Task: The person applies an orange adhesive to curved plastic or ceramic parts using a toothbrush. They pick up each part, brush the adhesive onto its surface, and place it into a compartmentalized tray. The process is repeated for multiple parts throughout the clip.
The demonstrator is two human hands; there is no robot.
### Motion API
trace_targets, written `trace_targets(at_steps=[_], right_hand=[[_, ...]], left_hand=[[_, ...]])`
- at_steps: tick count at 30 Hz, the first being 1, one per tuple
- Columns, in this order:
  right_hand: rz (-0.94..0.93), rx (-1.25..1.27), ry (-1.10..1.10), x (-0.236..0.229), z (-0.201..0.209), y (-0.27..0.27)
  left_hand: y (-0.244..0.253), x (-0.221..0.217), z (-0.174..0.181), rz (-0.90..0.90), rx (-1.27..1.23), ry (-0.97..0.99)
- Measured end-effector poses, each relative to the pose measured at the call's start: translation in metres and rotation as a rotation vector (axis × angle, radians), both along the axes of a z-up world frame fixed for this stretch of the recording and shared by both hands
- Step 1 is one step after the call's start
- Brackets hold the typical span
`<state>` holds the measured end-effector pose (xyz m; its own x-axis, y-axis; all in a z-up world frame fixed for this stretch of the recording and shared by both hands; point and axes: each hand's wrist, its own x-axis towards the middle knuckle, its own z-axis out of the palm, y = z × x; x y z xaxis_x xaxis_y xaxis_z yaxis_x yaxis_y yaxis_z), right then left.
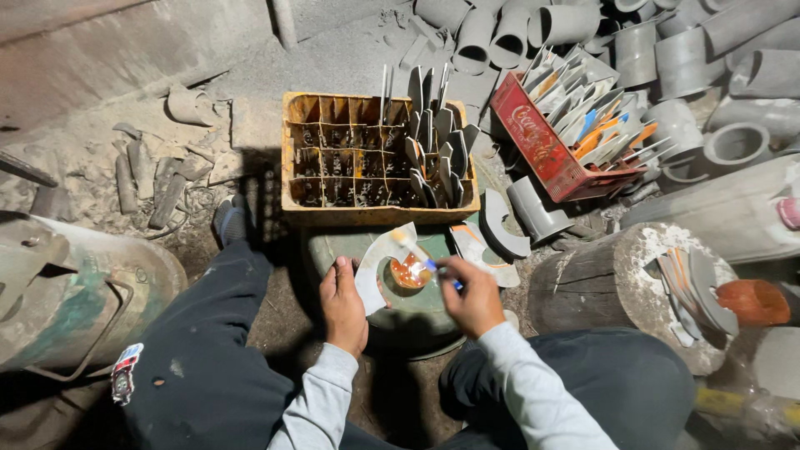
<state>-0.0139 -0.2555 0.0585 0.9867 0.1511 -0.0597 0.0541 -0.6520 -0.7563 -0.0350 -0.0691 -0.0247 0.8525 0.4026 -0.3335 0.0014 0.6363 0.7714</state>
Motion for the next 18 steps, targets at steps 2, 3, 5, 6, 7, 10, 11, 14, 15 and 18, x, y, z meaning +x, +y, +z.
trace_targets(at_steps=[2,3,5,6,7,10,11,14,15,18], right_hand=[[-0.021,0.006,-0.045,0.002,0.001,0.000],[0.063,0.061,-0.159,0.002,0.000,0.000],[0.161,0.121,-0.298,-0.003,-0.005,0.003],[0.168,0.129,-0.331,-0.005,-0.009,0.005],[0.176,0.136,-0.364,-0.006,-0.013,0.005],[-0.039,0.021,-0.136,0.008,-0.019,-0.007],[-0.046,-0.001,-0.154,0.016,-0.018,-0.015],[-0.096,-0.042,-0.195,0.028,-0.014,-0.032],[-0.130,-0.040,-0.206,0.031,-0.013,-0.033],[-0.038,0.005,-0.345,0.025,-0.012,-0.032]], left_hand=[[-0.003,0.002,0.000,-0.024,0.013,0.011],[-0.004,0.003,0.001,-0.049,0.018,0.038],[-0.005,0.002,0.003,-0.068,0.031,0.052],[-0.005,0.000,0.004,-0.067,0.043,0.032],[-0.005,-0.001,0.005,-0.066,0.054,0.012],[-0.003,-0.003,0.009,-0.057,0.008,0.012],[-0.002,-0.002,0.010,-0.070,-0.048,-0.001],[0.005,-0.002,0.013,-0.102,-0.169,-0.002],[0.007,0.000,0.014,-0.109,-0.179,0.018],[0.008,0.001,0.014,-0.121,-0.201,0.033]])
